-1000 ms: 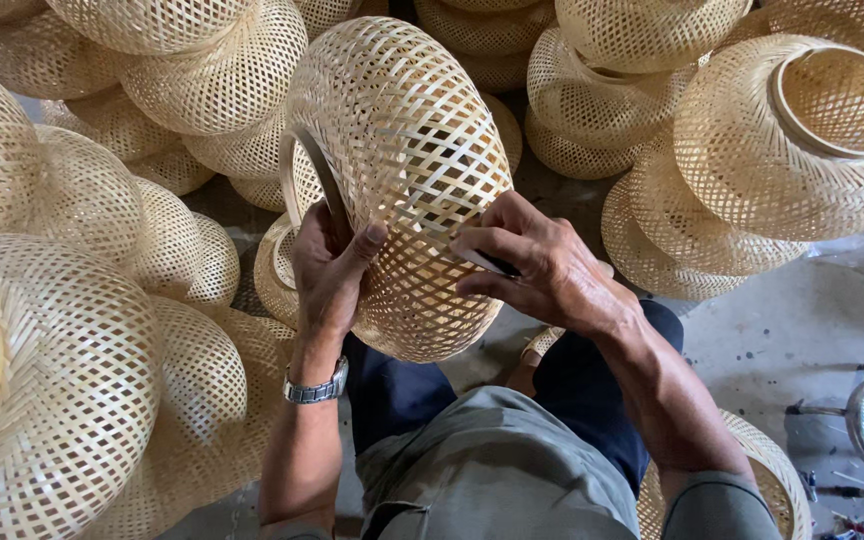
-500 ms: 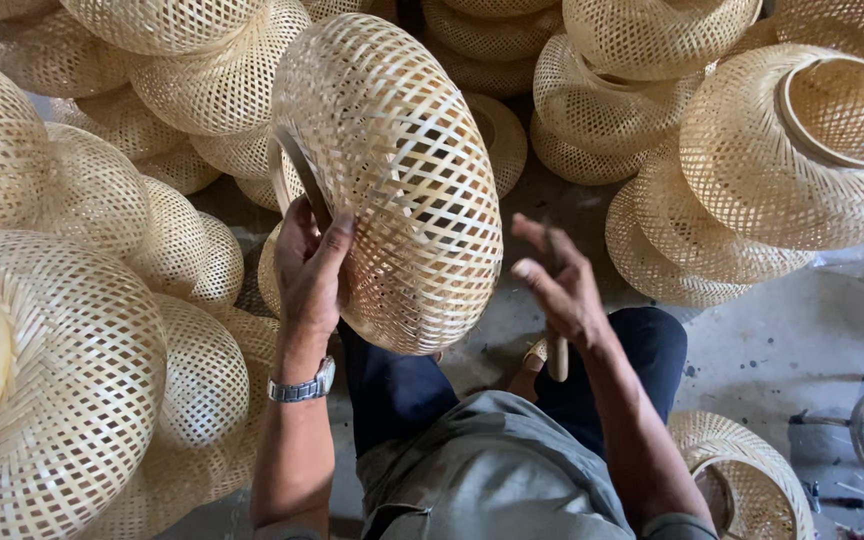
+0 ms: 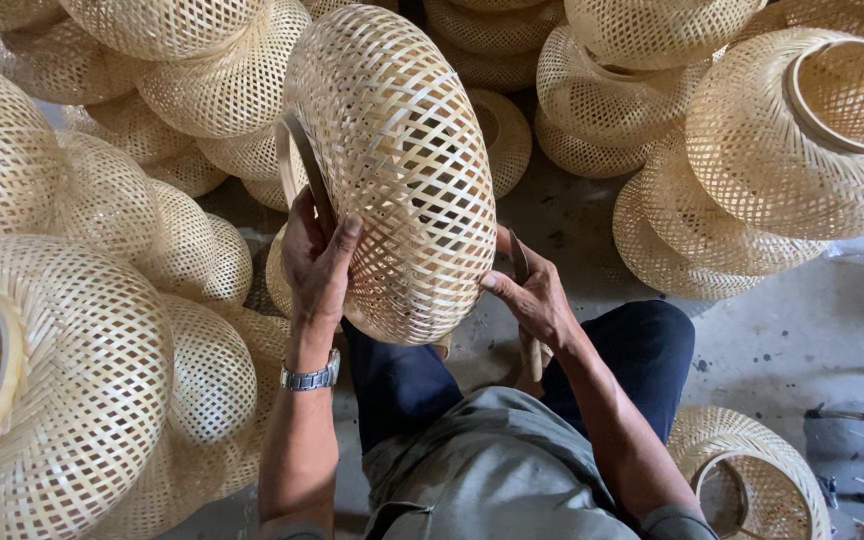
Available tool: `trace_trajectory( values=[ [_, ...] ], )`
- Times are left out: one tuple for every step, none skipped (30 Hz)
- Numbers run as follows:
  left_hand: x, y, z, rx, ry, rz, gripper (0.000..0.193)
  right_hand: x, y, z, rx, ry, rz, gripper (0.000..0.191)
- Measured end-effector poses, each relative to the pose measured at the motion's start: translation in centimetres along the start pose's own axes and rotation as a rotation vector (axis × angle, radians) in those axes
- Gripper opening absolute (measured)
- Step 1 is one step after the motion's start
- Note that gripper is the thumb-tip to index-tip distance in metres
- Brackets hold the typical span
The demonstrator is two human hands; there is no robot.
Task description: The person sits on the floor and uses a small knife to trim and smooth the woven edges of a bamboo basket. They rotate the basket to access different sections and occasionally tap the surface with the tool handle.
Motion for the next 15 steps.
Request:
trace_trajectory(
  values=[
    [-0.1,0.1,0.0,0.016,0.006,-0.01,0.077,0.0,0.0,-0.2,-0.014,-0.033,-0.008,0.082],
    [-0.1,0.3,-0.1,0.03,0.013,-0.019,0.076,0.0,-0.1,-0.4,-0.028,-0.067,-0.017,0.078],
    [-0.1,0.5,-0.1,0.016,0.02,-0.027,0.076,0.1,-0.3,-0.5,-0.044,-0.101,-0.028,0.073],
    [-0.1,0.8,-0.1,0.002,0.026,-0.033,0.076,-0.1,-0.4,-1.1,0.022,-0.018,-0.031,0.07],
    [-0.2,0.9,-0.1,-0.01,0.031,-0.045,0.076,-0.4,-0.4,-1.7,0.089,0.066,-0.027,0.067],
    [-0.2,1.0,-0.1,0.013,0.04,-0.06,0.075,-0.7,-0.5,-2.3,0.156,0.15,-0.024,0.065],
    [-0.2,1.1,-0.1,0.036,0.048,-0.074,0.074,-1.0,-0.5,-2.7,0.211,0.18,-0.022,0.059],
    [-0.1,1.1,-0.1,0.059,0.056,-0.088,0.073,-1.3,-0.6,-3.1,0.267,0.21,-0.022,0.055],
    [0.0,1.2,-0.1,0.085,0.073,-0.081,0.071,-1.6,-0.6,-3.5,0.323,0.24,-0.022,0.052],
    [0.2,1.3,0.0,0.11,0.087,-0.076,0.07,-2.0,-0.4,-4.1,0.334,0.33,-0.031,0.052],
    [0.3,1.3,0.0,0.136,0.102,-0.072,0.069,-2.3,-0.1,-4.6,0.345,0.419,-0.037,0.053],
    [0.4,1.3,0.1,0.135,0.122,-0.069,0.069,-2.6,0.1,-5.2,0.354,0.506,-0.041,0.054],
    [0.5,1.4,0.2,0.134,0.143,-0.061,0.07,-2.9,0.3,-5.5,0.395,0.515,-0.033,0.054],
    [0.5,1.5,0.3,0.132,0.162,-0.055,0.071,-3.2,0.7,-5.9,0.437,0.526,-0.025,0.054],
    [0.5,1.5,0.4,0.15,0.149,-0.069,0.071,-3.3,1.1,-6.2,0.478,0.537,-0.015,0.053]
  ],
)
Point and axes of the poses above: each hand's wrist, its own x-axis towards the middle knuckle, its own y-axis out of the palm, z = x × y, the point moved 3 cm from there along x, towards the middle knuckle, and after that the axes turned 13 degrees about -x, right-handed, at the moved point
